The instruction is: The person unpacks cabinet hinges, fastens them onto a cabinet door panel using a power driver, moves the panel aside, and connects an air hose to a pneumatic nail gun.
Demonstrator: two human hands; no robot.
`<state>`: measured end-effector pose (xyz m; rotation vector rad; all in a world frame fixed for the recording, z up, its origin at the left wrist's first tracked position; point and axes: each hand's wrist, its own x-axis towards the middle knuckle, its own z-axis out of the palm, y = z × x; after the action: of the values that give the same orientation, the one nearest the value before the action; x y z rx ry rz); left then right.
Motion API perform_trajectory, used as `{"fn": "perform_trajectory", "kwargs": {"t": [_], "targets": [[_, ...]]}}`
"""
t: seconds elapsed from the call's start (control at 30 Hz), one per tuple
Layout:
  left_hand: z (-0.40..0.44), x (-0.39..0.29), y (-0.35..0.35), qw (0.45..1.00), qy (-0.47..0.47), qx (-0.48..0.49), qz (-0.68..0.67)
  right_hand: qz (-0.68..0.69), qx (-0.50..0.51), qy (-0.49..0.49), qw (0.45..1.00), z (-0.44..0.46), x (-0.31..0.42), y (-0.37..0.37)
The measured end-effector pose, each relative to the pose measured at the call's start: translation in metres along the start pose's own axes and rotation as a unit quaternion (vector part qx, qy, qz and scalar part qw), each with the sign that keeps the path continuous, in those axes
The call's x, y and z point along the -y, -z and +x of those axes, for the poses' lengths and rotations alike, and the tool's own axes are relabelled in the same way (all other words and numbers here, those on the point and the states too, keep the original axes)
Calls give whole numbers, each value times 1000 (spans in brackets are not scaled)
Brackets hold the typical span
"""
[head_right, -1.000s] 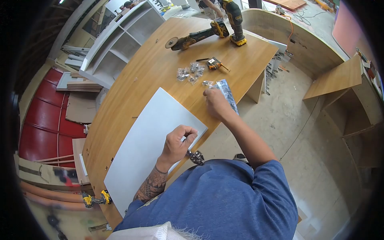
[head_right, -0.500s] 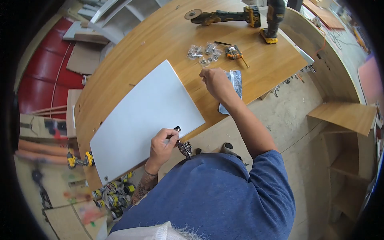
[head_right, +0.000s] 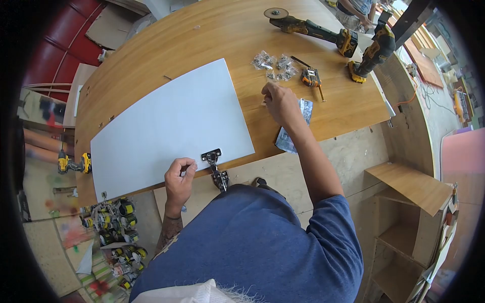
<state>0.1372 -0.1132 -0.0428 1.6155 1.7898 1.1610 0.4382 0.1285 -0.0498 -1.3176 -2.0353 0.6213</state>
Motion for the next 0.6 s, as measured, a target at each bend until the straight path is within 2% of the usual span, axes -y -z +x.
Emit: {"fn": "perform_trajectory", "kwargs": {"t": [0.3, 0.4, 0.47, 0.5, 0.57, 0.6], "targets": [[11, -3, -19, 998, -55, 8, -10, 87, 0, 42, 995, -1, 8, 12], [14, -4, -22, 999, -36, 10, -7, 102, -4, 7, 995, -4, 4, 14], [16, -3, -24, 1000, -21, 17, -14, 188, 31, -108, 976, -5, 4, 15], [16, 0, -26, 1000, -21, 17, -13, 189, 32, -108, 975, -6, 4, 15], [19, 3, -29, 1000, -22, 19, -3, 130, -2, -28, 991, -8, 1, 11], [20, 2, -29, 1000, -23, 20, -1, 132, -3, -28, 991, -8, -1, 9]]}}
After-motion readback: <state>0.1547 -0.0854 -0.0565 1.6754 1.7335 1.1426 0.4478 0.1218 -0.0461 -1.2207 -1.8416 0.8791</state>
